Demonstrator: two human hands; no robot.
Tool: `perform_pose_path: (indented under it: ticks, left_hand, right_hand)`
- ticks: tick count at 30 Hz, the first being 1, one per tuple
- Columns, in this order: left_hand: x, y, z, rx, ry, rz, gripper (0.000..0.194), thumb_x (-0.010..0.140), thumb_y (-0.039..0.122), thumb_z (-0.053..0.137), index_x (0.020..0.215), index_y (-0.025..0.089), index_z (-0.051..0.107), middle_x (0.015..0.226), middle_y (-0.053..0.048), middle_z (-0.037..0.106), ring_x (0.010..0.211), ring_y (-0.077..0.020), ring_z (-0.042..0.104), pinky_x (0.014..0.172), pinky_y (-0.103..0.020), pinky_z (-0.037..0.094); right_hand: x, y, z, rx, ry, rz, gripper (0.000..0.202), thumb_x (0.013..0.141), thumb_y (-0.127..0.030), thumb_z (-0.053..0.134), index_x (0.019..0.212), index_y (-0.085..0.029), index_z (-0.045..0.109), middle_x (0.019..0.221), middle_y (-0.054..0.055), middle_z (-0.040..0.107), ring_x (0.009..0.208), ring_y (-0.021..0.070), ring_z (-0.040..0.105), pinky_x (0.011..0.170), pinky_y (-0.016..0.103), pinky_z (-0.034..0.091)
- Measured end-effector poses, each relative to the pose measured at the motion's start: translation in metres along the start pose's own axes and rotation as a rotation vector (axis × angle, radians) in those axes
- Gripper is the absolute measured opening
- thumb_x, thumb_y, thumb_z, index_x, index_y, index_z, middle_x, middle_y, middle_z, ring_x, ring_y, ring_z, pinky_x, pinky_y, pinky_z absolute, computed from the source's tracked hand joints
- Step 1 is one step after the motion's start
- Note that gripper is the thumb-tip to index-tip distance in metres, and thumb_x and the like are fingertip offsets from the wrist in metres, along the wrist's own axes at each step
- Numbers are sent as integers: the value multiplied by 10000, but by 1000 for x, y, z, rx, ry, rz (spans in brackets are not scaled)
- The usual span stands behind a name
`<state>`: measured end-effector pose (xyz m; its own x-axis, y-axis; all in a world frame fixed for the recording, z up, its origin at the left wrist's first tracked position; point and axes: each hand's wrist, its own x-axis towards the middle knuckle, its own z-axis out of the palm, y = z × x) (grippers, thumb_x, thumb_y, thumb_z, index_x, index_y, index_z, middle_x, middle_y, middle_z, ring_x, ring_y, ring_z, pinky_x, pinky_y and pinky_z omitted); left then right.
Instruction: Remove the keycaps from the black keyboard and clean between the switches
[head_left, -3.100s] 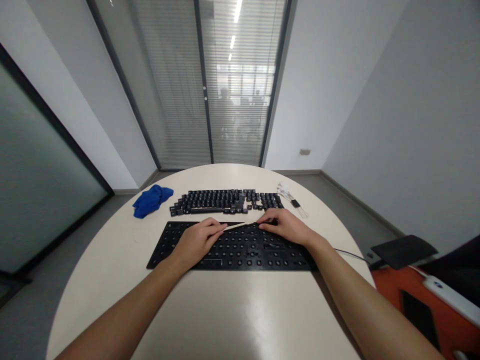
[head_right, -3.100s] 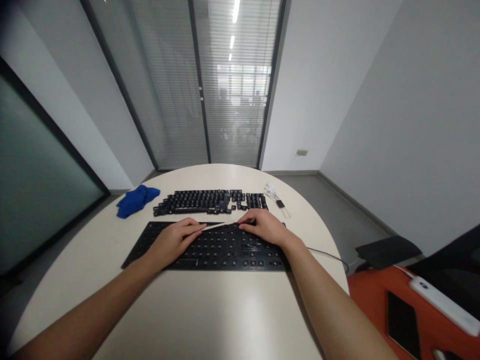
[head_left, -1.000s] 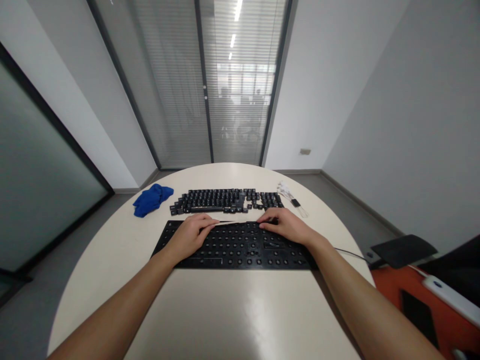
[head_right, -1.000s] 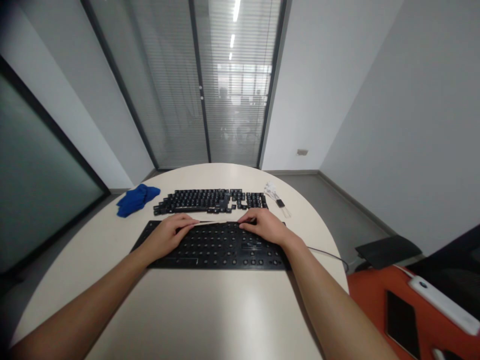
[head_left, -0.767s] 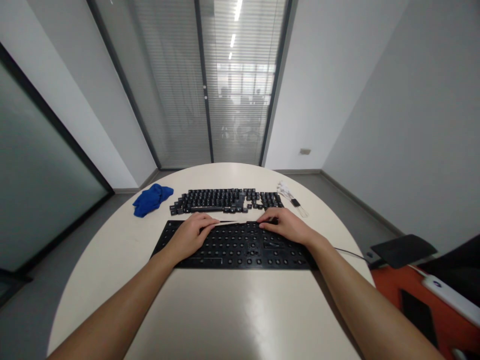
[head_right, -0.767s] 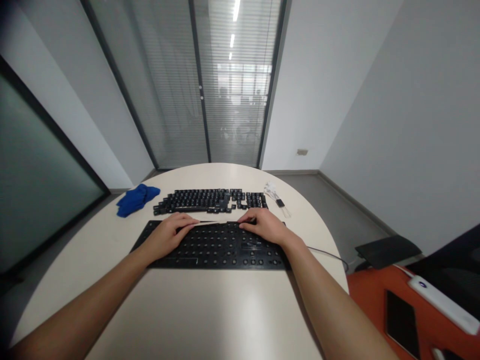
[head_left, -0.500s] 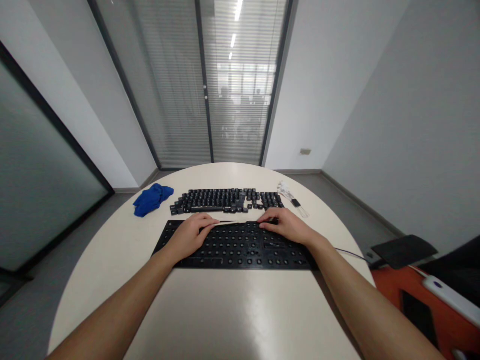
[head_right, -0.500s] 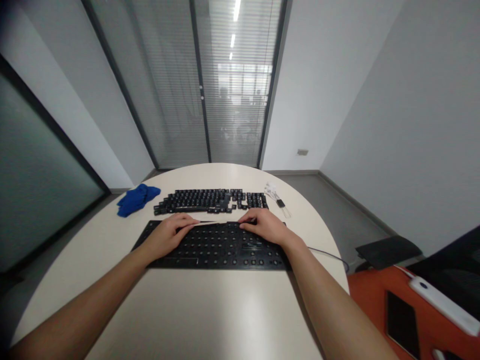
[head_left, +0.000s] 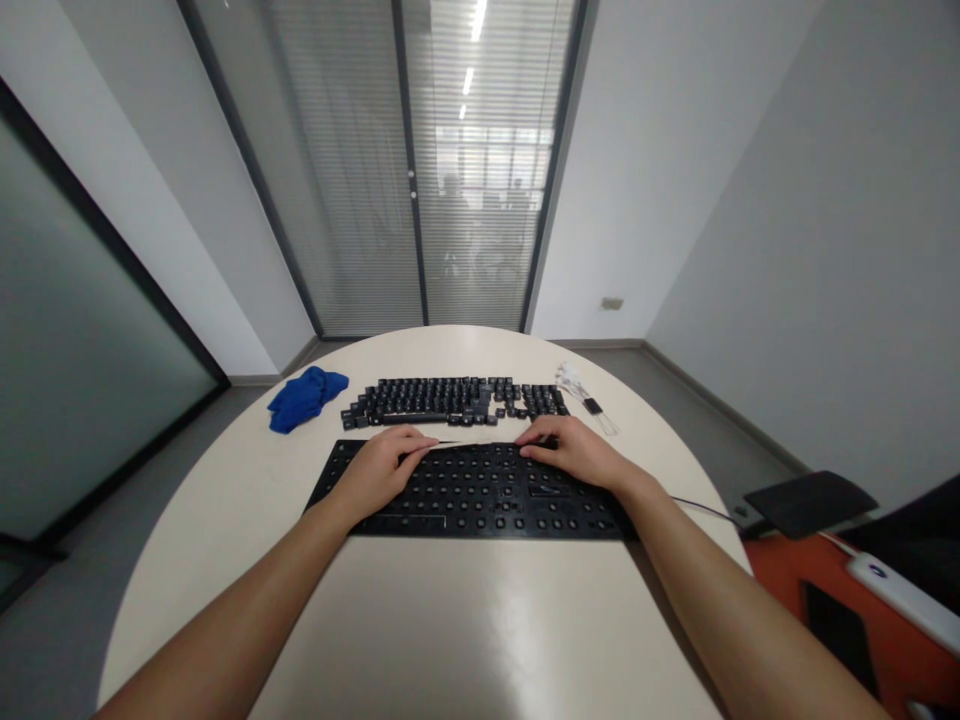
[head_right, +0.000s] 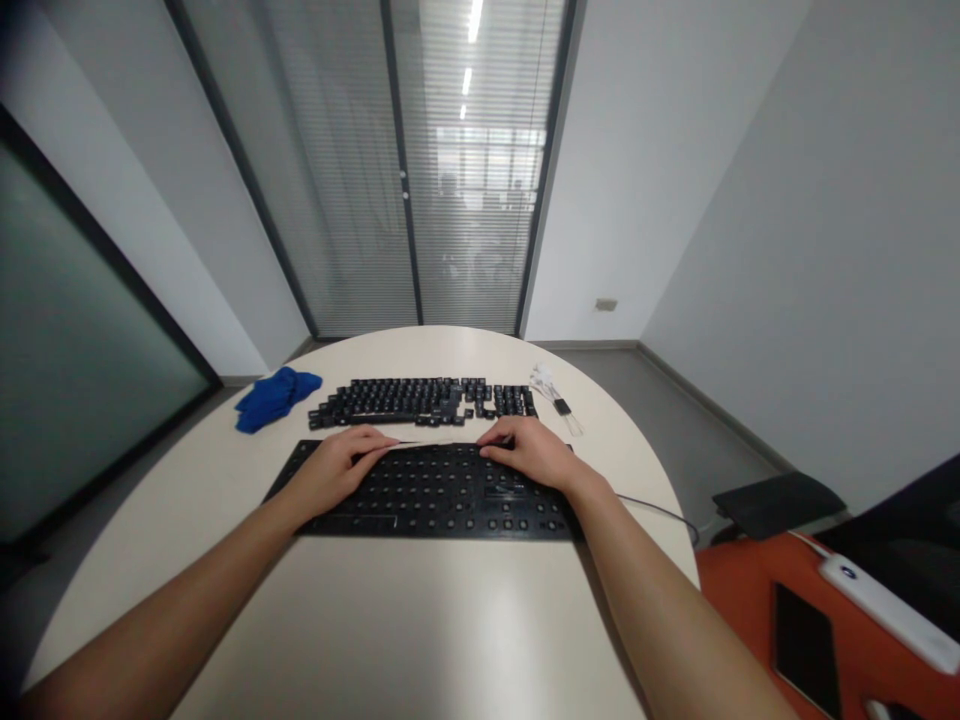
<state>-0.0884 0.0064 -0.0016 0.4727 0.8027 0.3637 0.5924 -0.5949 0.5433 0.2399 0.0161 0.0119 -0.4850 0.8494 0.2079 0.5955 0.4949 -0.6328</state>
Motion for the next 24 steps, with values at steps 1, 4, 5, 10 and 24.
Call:
perform_pose_path:
  ticks: [1,4,5,10,24]
  left_hand:
    - [0,0,0,2,1,3,249,968,250,521,1071,253,748,1033,-46,705,961,-206,646,901,-361,502]
    - [0,0,-1,-13,-7,17,242,966,251,530,1064,248,752,1024,-48,703,959,-202,644,892,-347,503]
    - [0,1,-1,-20,-10,21,245,969,251,528,1071,250,751,1023,-48,703,961,-201,643,892,-345,503]
    - [0,1,0,-10,-1,7,246,971,248,528,1081,256,748,1023,-42,707,959,-200,645,907,-358,498]
    - [1,2,-1,0,-32,30,227,962,234,544,1039,238,757,1008,-50,710,955,-206,639,895,-365,490]
  right_hand:
    - [0,0,0,0,1,0,157,872,-318,680,969,-231,766,962,43,749,896,205,681,836,340,521]
    - [0,0,0,1,2,2,154,870,-307,683,970,-226,766,962,41,748,893,200,680,831,331,521]
    - [0,-1,0,1,1,4,151,869,-305,684,969,-226,766,961,40,748,892,199,679,834,331,521]
    - [0,-2,0,4,-4,11,159,873,-316,680,968,-223,768,957,45,746,884,202,678,821,336,525]
    - [-1,1,0,-3,1,-4,164,881,-333,671,969,-232,765,959,46,745,882,204,680,822,346,525]
